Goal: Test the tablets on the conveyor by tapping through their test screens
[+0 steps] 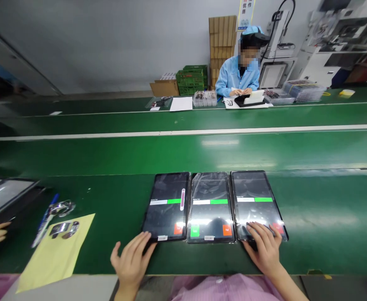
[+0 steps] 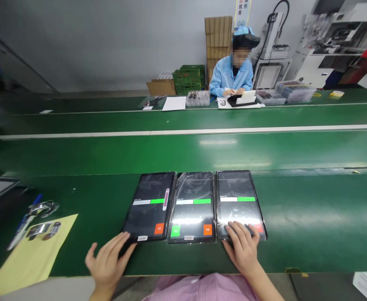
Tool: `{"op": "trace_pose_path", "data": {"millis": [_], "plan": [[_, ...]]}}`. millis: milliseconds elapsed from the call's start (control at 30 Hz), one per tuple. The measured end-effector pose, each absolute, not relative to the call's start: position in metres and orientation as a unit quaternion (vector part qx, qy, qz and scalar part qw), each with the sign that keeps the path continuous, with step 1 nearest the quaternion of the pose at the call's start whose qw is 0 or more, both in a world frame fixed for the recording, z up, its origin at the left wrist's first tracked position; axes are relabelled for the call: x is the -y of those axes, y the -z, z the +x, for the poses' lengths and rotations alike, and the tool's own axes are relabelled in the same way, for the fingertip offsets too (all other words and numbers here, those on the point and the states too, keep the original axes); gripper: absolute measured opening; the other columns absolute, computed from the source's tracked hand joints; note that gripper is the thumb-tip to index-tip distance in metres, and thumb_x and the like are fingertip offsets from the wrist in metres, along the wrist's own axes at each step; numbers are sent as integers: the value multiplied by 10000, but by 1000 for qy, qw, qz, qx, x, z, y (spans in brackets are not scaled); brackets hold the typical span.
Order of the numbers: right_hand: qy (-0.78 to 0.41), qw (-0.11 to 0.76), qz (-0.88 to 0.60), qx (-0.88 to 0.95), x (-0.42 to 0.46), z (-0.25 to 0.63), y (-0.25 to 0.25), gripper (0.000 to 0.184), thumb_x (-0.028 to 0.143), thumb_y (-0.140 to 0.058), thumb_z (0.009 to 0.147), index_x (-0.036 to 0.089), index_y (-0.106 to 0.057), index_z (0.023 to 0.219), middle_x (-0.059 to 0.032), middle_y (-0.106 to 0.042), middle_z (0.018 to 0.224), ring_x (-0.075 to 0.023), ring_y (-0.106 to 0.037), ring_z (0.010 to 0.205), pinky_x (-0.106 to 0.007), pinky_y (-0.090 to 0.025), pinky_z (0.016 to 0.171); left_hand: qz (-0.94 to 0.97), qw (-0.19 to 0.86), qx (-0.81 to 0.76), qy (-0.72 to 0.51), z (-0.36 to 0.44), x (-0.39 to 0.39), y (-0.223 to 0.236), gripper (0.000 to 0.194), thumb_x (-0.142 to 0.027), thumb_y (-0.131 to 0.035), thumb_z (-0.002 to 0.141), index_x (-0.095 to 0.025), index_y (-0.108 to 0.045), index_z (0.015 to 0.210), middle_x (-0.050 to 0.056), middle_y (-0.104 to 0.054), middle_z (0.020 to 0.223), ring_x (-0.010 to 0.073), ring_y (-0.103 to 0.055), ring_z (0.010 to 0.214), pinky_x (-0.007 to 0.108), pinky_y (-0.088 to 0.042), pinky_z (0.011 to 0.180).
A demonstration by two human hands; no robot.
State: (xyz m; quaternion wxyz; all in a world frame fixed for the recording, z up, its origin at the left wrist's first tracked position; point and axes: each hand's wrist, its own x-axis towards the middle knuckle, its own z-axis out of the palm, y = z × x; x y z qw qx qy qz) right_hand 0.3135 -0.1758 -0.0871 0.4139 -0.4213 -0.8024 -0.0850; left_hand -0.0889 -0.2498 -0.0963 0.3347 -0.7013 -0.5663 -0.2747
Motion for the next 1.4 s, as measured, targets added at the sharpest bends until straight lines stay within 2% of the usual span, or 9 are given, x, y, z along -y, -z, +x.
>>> {"op": "trace_pose_path", "data": {"millis": [133, 233, 500, 600, 700, 900, 1033, 1200, 1400], "plan": [[94, 403, -440, 797, 179, 315, 87, 425, 276, -626, 939, 269, -524, 1352, -62, -686, 1044, -265, -627, 958, -464, -293, 1064, -689, 323, 568, 312, -101, 253, 103, 565, -204, -745, 820, -207, -547, 1350, 64, -754, 874, 198, -699, 709, 376, -532, 866], [62, 347, -418, 837, 182, 294, 76, 375, 462, -596, 940, 244, -609, 1245, -120, -623, 1176, -303, -556, 1072, -506, -218, 1104, -684, 343, 567, 306, -100, 253, 106, 596, -216, -775, 797, -178, -552, 1348, 62, -750, 827, 195, -680, 657, 377, -545, 838], [43, 208, -304, 929, 170, 214, 51, 691, 798, -547, 822, 306, -570, 1308, -154, -487, 1378, -336, -393, 1255, -597, 65, 1120, -675, 354, 578, 293, -106, 256, 113, 609, -255, -769, 805, -201, -545, 1369, 37, -748, 813, 178, -655, 643, 362, -491, 902], [53, 228, -328, 915, 168, 244, 49, 642, 753, -590, 831, 309, -588, 1294, -150, -468, 1392, -355, -394, 1253, -603, -15, 1124, -672, 338, 587, 298, -107, 256, 114, 556, -277, -736, 831, -243, -551, 1354, 26, -748, 839, 184, -654, 651, 379, -467, 915], [75, 302, -391, 866, 170, 296, 52, 365, 557, -541, 946, 283, -675, 1146, -132, -469, 1378, -341, -446, 1186, -585, -124, 1111, -670, 315, 600, 304, -106, 256, 115, 522, -280, -721, 842, -250, -555, 1336, 35, -740, 860, 196, -659, 694, 392, -446, 911], [76, 299, -437, 845, 175, 356, 54, 278, 494, -485, 971, 390, -708, 1100, -64, -514, 1324, -349, -476, 1112, -624, -133, 1071, -640, 310, 630, 312, -105, 256, 116, 518, -332, -738, 826, -265, -565, 1309, 56, -730, 955, 220, -657, 818, 418, -373, 956], [39, 385, -532, 753, 161, 380, 53, 335, 487, -451, 970, 330, -689, 1146, -98, -545, 1224, -336, -506, 1056, -612, -228, 1049, -634, 309, 640, 305, -101, 257, 115, 464, -353, -719, 841, -259, -571, 1271, 50, -730, 923, 220, -666, 808, 418, -364, 956], [-181, 429, -624, 628, 95, 410, 74, 532, 650, -469, 887, 236, -668, 1154, -116, -626, 1104, -317, -566, 1039, -490, -434, 943, -625, 321, 652, 284, -97, 256, 111, 478, -347, -722, 838, -231, -559, 1272, 65, -732, 925, 225, -670, 810, 412, -367, 954], [-355, 479, -619, 511, 31, 396, 101, 637, 701, -585, 751, 188, -702, 1109, -129, -667, 1156, -320, -587, 1102, -469, -421, 1018, -652, 319, 636, 263, -93, 254, 104, 432, -344, -661, 875, -258, -565, 1287, 38, -739, 884, 230, -650, 824, 434, -301, 1005]]}}
